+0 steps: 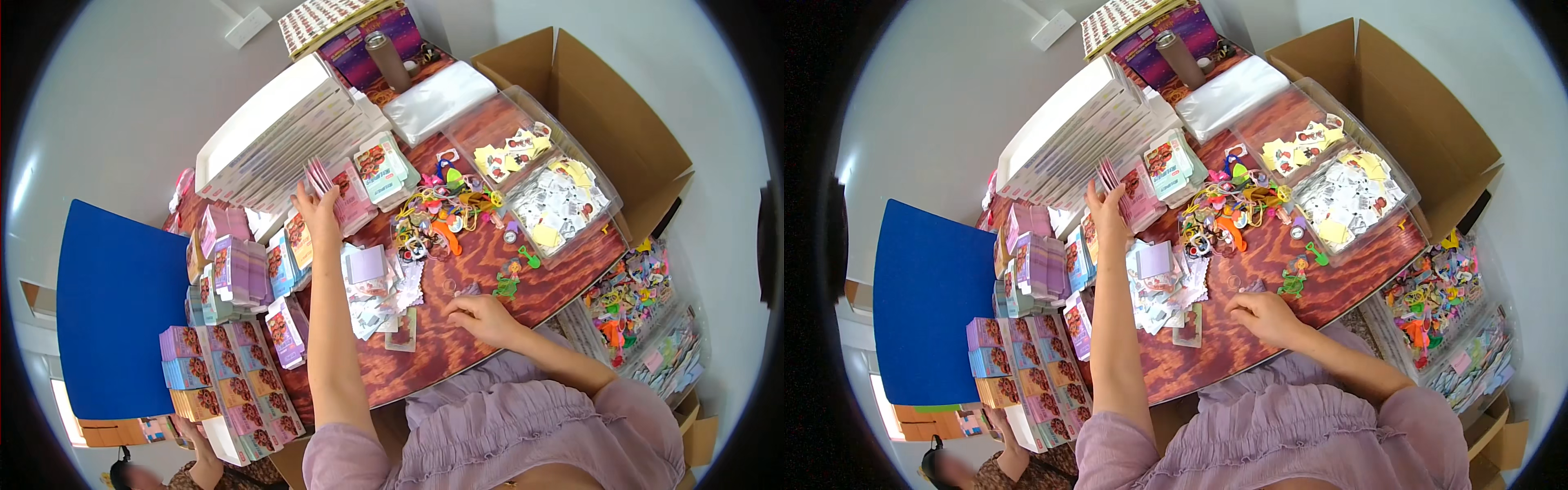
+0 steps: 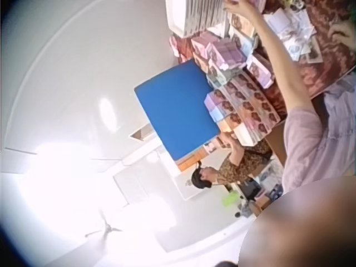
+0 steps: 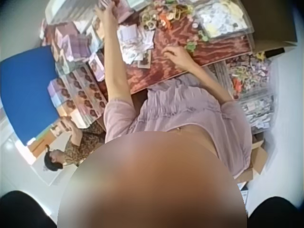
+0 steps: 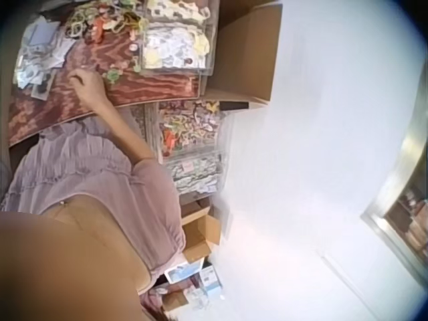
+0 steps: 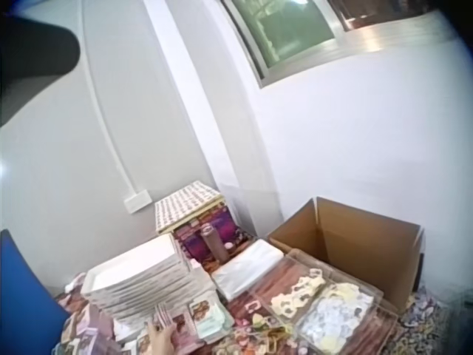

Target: The person is packing small stickers or cards into plastic sleeves and then into small decorative boxes.

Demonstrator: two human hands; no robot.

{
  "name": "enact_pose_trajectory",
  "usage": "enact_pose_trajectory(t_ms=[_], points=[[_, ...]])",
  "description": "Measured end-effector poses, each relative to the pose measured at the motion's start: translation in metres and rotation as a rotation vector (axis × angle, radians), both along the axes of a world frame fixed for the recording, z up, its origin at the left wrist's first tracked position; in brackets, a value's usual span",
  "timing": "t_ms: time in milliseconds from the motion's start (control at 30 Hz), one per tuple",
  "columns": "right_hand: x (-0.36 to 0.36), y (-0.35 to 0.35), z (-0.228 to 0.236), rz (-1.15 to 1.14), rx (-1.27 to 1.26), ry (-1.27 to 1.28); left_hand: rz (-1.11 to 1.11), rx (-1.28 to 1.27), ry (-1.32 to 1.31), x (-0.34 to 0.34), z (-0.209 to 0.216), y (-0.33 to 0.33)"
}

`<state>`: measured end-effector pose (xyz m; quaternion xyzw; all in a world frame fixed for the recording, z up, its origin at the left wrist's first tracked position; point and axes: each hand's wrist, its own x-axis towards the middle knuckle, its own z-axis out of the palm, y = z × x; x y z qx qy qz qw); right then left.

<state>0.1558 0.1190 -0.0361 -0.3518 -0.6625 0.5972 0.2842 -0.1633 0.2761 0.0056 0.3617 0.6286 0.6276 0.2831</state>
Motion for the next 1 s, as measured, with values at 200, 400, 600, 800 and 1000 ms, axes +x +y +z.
enact_pose_trajectory(t_ms=[200,400,600,800,1000], points=[[0.0,-0.004,0.001,0.021,-0.02,-0.042,-0.034,0.052,-0.182,-0.012,0.011,-0.018],[0.0,-0.008,-0.001,0.02,0.015,-0.048,-0.196,0.142,-0.365,0.014,0.046,-0.068],[0.002,-0.009,0.003,0.042,-0.088,-0.035,-0.17,-0.069,-0.105,0.045,0.05,-0.203],[-0.006,-0.017,0.015,0.085,-0.111,-0.075,0.039,-0.554,0.791,0.074,0.006,-0.339],[-0.021,-0.023,0.025,0.144,-0.051,-0.122,0.089,-0.599,0.805,0.069,-0.015,-0.354]])
